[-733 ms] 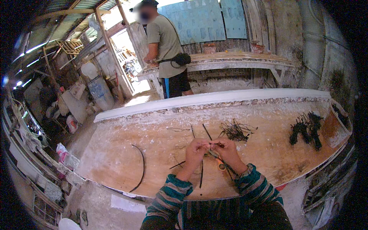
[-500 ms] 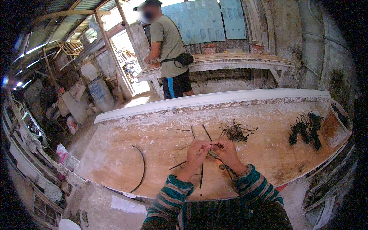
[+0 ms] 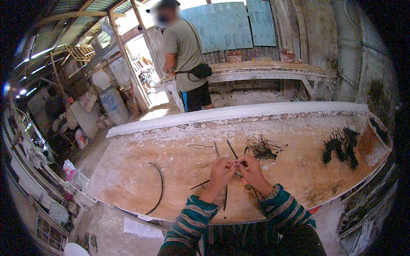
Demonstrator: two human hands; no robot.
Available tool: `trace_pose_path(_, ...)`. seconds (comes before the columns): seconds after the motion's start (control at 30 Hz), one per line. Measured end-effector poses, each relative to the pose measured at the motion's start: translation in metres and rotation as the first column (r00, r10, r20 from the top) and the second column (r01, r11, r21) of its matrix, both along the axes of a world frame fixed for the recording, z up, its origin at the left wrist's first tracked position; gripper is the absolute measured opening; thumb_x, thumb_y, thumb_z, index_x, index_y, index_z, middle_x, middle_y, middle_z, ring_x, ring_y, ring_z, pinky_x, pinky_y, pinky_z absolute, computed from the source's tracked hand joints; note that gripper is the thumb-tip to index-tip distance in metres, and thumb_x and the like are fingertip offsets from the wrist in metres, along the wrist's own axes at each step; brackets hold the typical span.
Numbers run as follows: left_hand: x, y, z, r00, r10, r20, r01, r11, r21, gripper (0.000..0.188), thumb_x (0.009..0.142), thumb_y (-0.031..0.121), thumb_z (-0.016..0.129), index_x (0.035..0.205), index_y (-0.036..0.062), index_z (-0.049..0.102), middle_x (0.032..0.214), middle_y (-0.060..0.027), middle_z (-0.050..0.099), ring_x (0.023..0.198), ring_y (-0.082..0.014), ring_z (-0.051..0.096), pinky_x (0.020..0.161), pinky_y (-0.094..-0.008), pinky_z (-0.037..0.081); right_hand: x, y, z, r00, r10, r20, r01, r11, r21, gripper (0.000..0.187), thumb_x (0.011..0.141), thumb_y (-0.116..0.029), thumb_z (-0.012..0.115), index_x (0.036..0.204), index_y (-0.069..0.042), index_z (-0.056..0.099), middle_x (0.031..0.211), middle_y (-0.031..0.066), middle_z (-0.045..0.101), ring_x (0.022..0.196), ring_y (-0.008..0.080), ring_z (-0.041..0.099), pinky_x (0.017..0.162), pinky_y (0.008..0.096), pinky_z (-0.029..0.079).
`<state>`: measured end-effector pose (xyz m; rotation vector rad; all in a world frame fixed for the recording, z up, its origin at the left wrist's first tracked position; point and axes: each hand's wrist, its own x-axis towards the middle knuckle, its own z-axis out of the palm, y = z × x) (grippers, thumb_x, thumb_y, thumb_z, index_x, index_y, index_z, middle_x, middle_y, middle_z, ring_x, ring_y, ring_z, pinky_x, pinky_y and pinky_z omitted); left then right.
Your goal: The person uses orange-handled scissors to cut thin black cords into short segments on a wooden workbench. The person repeatedly picks up a cord, cuts it, and places the pieces on the table. A second person works at a separate bench in the background.
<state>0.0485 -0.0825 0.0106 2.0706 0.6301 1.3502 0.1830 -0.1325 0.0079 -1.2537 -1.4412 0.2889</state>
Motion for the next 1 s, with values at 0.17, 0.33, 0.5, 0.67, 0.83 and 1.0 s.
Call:
trace_pose_path(0.17,0.003,0.009,-0.018,0.991,-0.062,0.115,0.089,0.963,-0.254,0.011,0.081,0.005,0.06,0.091,0.0026,0.057,0.086,-0.008,0.058,0.077,-0.0148,0.059,0.064,-0.0252,0.05,0.002,0.005,-0.006,0.999,0.02,0.044,-0.022,0.999,0.044,0.005,0.082,-0.006,0.056,0.084,-0.003,0.053,0.073,0.0012,0.052,0.065,0.0074,0.047,0.055,0.0208,0.039)
trace_pose_path(0.33,0.002,0.025,-0.036,0.953,-0.186,0.24,0.262,0.904,-0.339,0.006,0.086,0.006,0.055,0.091,0.0031,0.056,0.088,-0.003,0.058,0.08,-0.0107,0.057,0.066,-0.0231,0.046,-0.001,0.001,0.002,0.852,0.241,-0.465,-0.35,0.923,-0.163,0.004,0.084,-0.009,0.056,0.085,-0.006,0.053,0.075,-0.0021,0.052,0.066,0.0054,0.047,0.057,0.0205,0.039)
trace_pose_path(0.5,0.011,0.018,-0.031,0.963,-0.139,0.23,0.23,0.869,-0.439,0.007,0.087,0.008,0.054,0.092,0.0031,0.055,0.086,-0.0026,0.057,0.08,-0.0105,0.054,0.07,-0.0249,0.044,0.012,0.01,-0.019,0.625,0.292,-0.724,-0.501,0.861,-0.085,0.01,0.084,-0.01,0.055,0.09,-0.003,0.058,0.08,0.0017,0.058,0.075,0.0115,0.054,0.068,0.026,0.045)
trace_pose_path(0.67,0.007,0.02,-0.033,0.947,-0.167,0.275,0.273,0.867,-0.416,0.009,0.084,0.008,0.057,0.091,0.0026,0.057,0.087,-0.0039,0.057,0.078,-0.0114,0.052,0.072,-0.0248,0.043,0.006,0.005,-0.006,0.451,0.272,-0.85,-0.578,0.815,-0.045,0.009,0.086,-0.008,0.053,0.093,-0.003,0.057,0.086,0.0033,0.059,0.075,0.0111,0.056,0.071,0.0253,0.048)
trace_pose_path(0.83,0.005,0.025,-0.033,0.949,-0.197,0.247,0.282,0.882,-0.377,0.014,0.081,0.009,0.062,0.092,0.0015,0.062,0.087,-0.005,0.058,0.078,-0.0127,0.053,0.072,-0.025,0.043,0.009,0.004,-0.011,0.484,0.282,-0.828,-0.547,0.836,-0.035,0.011,0.086,-0.007,0.054,0.095,-0.001,0.057,0.086,0.004,0.06,0.075,0.0112,0.056,0.071,0.0234,0.048)
trace_pose_path(1.0,0.005,0.032,-0.043,0.939,-0.186,0.289,0.296,0.866,-0.403,0.016,0.078,0.009,0.065,0.092,0.0011,0.062,0.086,-0.0037,0.06,0.079,-0.0118,0.054,0.073,-0.0245,0.043,0.008,0.004,-0.008,0.546,0.273,-0.792,-0.528,0.846,-0.072,0.011,0.085,-0.007,0.055,0.094,0.0,0.057,0.085,0.0036,0.06,0.075,0.0107,0.057,0.07,0.0227,0.048)
